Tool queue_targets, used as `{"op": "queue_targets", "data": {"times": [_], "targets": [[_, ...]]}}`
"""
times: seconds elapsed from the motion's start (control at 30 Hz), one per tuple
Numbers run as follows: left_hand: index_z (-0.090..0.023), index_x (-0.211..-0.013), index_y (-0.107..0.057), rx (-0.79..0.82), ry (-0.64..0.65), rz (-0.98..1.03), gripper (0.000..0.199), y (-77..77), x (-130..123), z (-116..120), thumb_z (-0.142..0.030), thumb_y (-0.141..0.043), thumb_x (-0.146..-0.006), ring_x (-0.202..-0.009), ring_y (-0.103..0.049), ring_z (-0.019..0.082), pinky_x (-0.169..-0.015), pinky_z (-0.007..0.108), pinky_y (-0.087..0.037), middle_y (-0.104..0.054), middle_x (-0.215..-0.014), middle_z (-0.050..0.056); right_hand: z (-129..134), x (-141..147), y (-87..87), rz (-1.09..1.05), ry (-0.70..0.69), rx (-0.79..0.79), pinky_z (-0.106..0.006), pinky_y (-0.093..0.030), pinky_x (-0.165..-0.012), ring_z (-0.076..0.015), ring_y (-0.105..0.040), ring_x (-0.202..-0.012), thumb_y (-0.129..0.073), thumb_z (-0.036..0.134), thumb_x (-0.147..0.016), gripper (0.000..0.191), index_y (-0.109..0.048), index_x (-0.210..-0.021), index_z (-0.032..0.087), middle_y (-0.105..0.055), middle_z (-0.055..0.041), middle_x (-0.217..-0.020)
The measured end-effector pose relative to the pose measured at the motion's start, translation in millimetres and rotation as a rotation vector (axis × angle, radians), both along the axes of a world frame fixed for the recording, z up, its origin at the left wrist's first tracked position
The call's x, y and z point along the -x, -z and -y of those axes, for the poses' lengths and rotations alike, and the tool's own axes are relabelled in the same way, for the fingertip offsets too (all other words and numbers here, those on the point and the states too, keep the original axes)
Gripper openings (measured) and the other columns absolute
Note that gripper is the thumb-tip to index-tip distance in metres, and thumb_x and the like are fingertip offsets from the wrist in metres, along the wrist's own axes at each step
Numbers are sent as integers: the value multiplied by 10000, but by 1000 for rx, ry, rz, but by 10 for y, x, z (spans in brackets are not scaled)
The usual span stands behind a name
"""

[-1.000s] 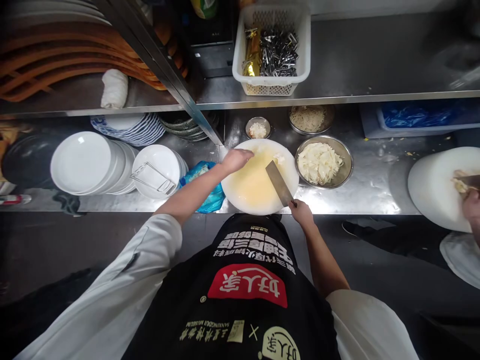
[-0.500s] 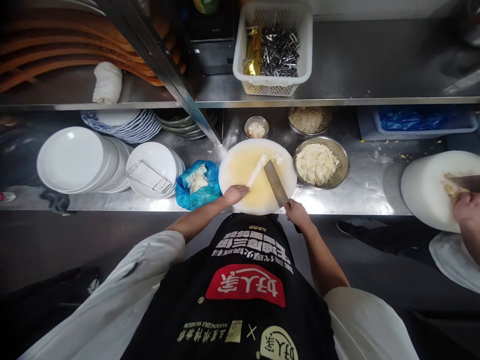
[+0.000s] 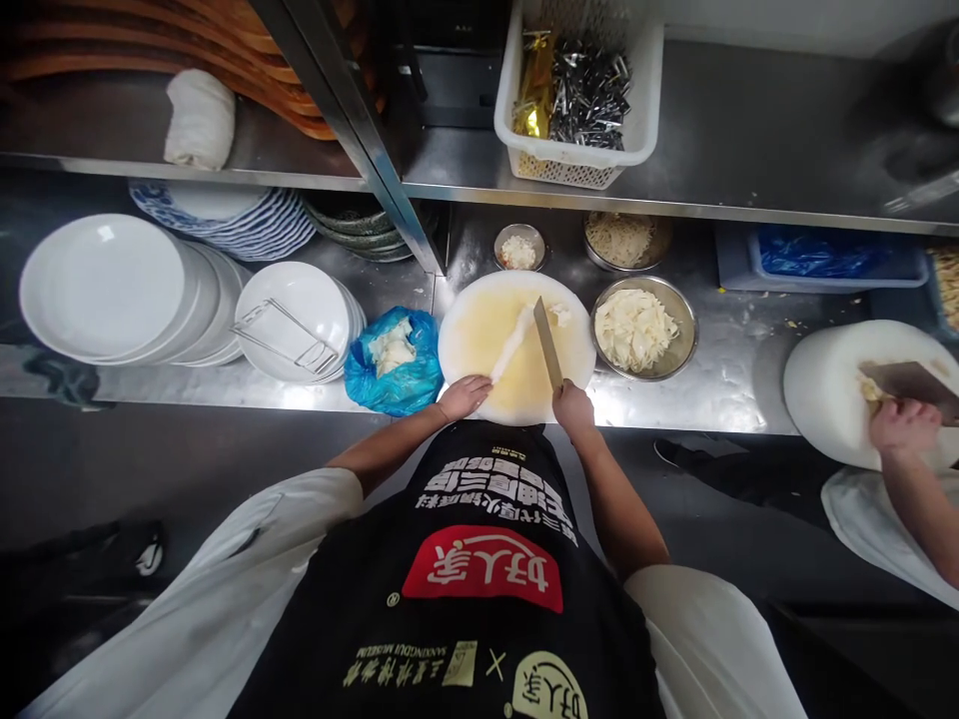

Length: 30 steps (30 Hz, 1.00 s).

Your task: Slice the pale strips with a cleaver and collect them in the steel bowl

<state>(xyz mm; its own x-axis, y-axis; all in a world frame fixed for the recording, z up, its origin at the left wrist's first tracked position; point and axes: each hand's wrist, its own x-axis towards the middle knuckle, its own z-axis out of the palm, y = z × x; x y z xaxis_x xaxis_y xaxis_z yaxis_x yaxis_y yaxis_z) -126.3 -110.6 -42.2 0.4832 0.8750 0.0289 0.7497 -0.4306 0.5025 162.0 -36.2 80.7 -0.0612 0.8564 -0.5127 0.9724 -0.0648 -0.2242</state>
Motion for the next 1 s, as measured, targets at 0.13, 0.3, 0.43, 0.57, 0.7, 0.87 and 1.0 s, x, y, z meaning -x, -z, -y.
{"op": "queue_targets", "data": {"times": [0.13, 0.3, 0.43, 0.57, 0.7, 0.87, 1.0], "targets": [[-164, -1261, -672, 10, -5, 40, 332, -24, 16, 7, -163, -514, -968, -1273, -585, 206, -1148, 423, -459, -647, -1337, 112, 44, -32, -17, -19, 4, -106, -274, -363, -671, -237, -648, -800, -364, 331, -1032, 359, -640, -1145, 131, -710, -152, -899], [-179, -1240, -686, 28, -24, 78, 324, -23, 30, 12, -163, -526, -958, -1259, -593, 207, -1137, 436, -467, -655, -1318, 118, 138, -33, 17, -12, -1, -24, -272, -340, -649, -234, -640, -793, -410, 294, -997, 297, -660, -1050, 141, -709, -147, -884], [-178, -1222, -690, 21, -20, 102, 316, -2, 42, 4, -170, -507, -965, -1254, -592, 203, -1143, 438, -458, -659, -1309, 114, 229, -44, 27, -49, 13, -91, -277, -337, -651, -236, -640, -795, -363, 333, -1017, 345, -645, -1084, 145, -713, -148, -908], [-173, -1226, -684, 28, -16, 104, 325, 14, 49, 7, -189, -472, -980, -1254, -584, 212, -1144, 435, -450, -655, -1306, 106, 299, -12, 18, -16, -11, -41, -274, -330, -641, -238, -639, -783, -397, 313, -1001, 302, -652, -1030, 153, -712, -139, -869], [-179, -1232, -685, 23, -26, 115, 328, 19, 46, 17, -186, -485, -972, -1242, -587, 217, -1142, 439, -453, -657, -1296, 113, 391, 21, 14, -41, 10, -82, -271, -345, -651, -241, -643, -803, -377, 343, -1021, 328, -641, -1077, 158, -715, -140, -888], [-186, -1224, -695, 46, -38, 126, 331, 11, 35, 21, -161, -506, -954, -1231, -595, 224, -1131, 454, -467, -661, -1290, 117, 524, 19, 15, -39, 3, -21, -270, -337, -647, -239, -646, -787, -396, 342, -1018, 299, -640, -1030, 170, -715, -133, -888], [-180, -1221, -697, 47, -32, 123, 329, 25, 34, 26, -163, -498, -960, -1242, -587, 231, -1141, 454, -453, -655, -1303, 118, 621, 17, 7, -39, -12, -21, -268, -343, -662, -242, -658, -812, -385, 346, -1025, 306, -631, -1049, 164, -721, -145, -923]]}}
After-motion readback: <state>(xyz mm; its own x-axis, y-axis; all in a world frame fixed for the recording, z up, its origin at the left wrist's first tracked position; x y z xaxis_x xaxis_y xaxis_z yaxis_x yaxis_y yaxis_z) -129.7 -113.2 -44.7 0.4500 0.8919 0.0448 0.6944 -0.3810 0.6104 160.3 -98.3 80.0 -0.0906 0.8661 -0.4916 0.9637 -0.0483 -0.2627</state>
